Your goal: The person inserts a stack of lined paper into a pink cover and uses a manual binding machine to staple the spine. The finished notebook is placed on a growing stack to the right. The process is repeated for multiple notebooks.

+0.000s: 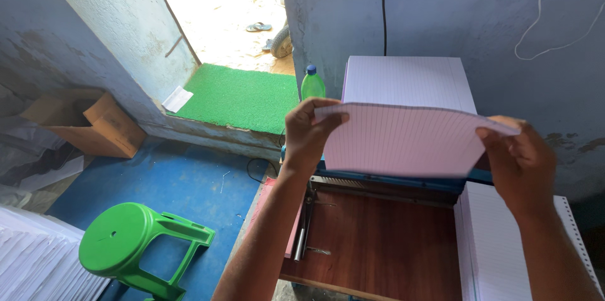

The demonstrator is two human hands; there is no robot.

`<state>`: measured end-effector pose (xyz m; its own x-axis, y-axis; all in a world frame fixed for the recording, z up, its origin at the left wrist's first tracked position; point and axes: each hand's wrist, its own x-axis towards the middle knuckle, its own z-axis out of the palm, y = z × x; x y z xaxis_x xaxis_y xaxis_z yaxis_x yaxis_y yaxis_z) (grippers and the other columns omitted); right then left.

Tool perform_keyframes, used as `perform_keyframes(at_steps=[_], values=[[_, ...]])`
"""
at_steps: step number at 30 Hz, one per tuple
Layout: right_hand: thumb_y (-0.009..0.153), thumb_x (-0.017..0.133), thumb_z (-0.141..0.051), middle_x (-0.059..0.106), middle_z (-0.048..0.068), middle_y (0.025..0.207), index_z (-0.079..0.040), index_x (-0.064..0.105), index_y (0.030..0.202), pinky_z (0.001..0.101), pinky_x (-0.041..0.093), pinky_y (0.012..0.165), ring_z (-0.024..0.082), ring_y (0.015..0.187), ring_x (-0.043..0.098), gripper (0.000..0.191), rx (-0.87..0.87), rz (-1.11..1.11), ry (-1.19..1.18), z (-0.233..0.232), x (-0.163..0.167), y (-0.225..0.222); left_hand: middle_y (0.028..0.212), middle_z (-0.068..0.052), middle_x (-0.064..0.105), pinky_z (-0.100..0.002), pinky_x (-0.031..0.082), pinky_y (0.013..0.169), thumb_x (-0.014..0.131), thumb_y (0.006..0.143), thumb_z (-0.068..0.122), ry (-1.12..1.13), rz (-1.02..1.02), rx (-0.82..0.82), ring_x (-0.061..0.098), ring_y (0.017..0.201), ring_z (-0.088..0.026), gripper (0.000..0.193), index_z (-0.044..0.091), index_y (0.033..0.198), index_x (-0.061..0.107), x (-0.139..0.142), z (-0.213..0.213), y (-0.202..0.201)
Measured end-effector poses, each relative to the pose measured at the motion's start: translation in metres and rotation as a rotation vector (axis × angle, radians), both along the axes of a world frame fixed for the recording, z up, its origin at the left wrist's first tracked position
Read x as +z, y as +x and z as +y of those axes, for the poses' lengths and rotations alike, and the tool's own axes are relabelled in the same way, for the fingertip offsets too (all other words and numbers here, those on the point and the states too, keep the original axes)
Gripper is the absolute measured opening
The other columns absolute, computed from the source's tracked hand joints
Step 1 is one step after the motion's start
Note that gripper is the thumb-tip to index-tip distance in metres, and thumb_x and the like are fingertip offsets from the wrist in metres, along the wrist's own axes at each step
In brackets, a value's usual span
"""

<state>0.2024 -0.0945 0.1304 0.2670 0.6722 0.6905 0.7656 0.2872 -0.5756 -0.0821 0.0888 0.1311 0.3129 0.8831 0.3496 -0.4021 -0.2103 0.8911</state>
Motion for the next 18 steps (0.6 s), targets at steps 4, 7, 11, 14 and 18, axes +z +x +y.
perform_keyframes(at_steps=[4, 7, 11, 14, 18], values=[[0.104, 0.063, -0.03, 0.073, 0.012, 0.101, -0.004, 0.065, 0.117, 0.0342, 0.06, 0.076, 0.018, 0.09, 0.071, 0.03, -0.167, 0.168, -0.241, -0.015, -0.032, -0.008, 0.09, -0.007, 0.075, -0.025, 0.059, 0.076, 0.076, 0.079, -0.005, -0.166, 0.038, -0.01, 0.071, 0.081, -0.012, 0.022, 0.0, 0.1, 0.072, -0.03, -0.011, -0.003], [0.102, 0.064, -0.033, 0.074, 0.009, 0.1, -0.006, 0.067, 0.11, 0.0337, 0.06, 0.083, 0.015, 0.095, 0.071, 0.028, -0.116, 0.253, -0.254, -0.023, -0.074, -0.017, 0.088, -0.006, 0.074, -0.025, 0.058, 0.075, 0.075, 0.078, -0.007, -0.195, 0.047, 0.021, 0.071, 0.081, -0.011, 0.02, -0.002, 0.097, 0.073, -0.071, -0.027, -0.008], [0.098, 0.065, -0.033, 0.071, 0.006, 0.085, -0.01, 0.073, 0.108, 0.0322, 0.054, 0.07, 0.015, 0.075, 0.063, 0.026, -0.186, 0.423, -0.415, -0.035, -0.132, -0.028, 0.087, -0.005, 0.074, -0.024, 0.057, 0.074, 0.076, 0.081, -0.005, -0.278, 0.012, -0.015, 0.07, 0.082, -0.011, 0.015, -0.001, 0.095, 0.074, -0.128, -0.046, -0.016], [0.096, 0.068, -0.031, 0.064, 0.006, 0.073, -0.012, 0.077, 0.11, 0.0317, 0.047, 0.06, 0.016, 0.063, 0.055, 0.025, -0.246, 0.504, -0.539, -0.038, -0.166, -0.033, 0.087, -0.004, 0.074, -0.023, 0.055, 0.073, 0.076, 0.082, -0.004, -0.337, 0.02, -0.015, 0.068, 0.081, -0.01, 0.013, 0.0, 0.094, 0.074, -0.161, -0.054, -0.02], [0.093, 0.071, -0.028, 0.064, 0.003, 0.071, -0.011, 0.076, 0.109, 0.0299, 0.046, 0.06, 0.014, 0.064, 0.056, 0.024, -0.281, 0.523, -0.578, -0.046, -0.199, -0.035, 0.085, -0.003, 0.073, -0.022, 0.053, 0.071, 0.078, 0.083, -0.002, -0.364, 0.074, -0.018, 0.066, 0.079, -0.009, 0.012, 0.002, 0.094, 0.074, -0.19, -0.061, -0.026]])
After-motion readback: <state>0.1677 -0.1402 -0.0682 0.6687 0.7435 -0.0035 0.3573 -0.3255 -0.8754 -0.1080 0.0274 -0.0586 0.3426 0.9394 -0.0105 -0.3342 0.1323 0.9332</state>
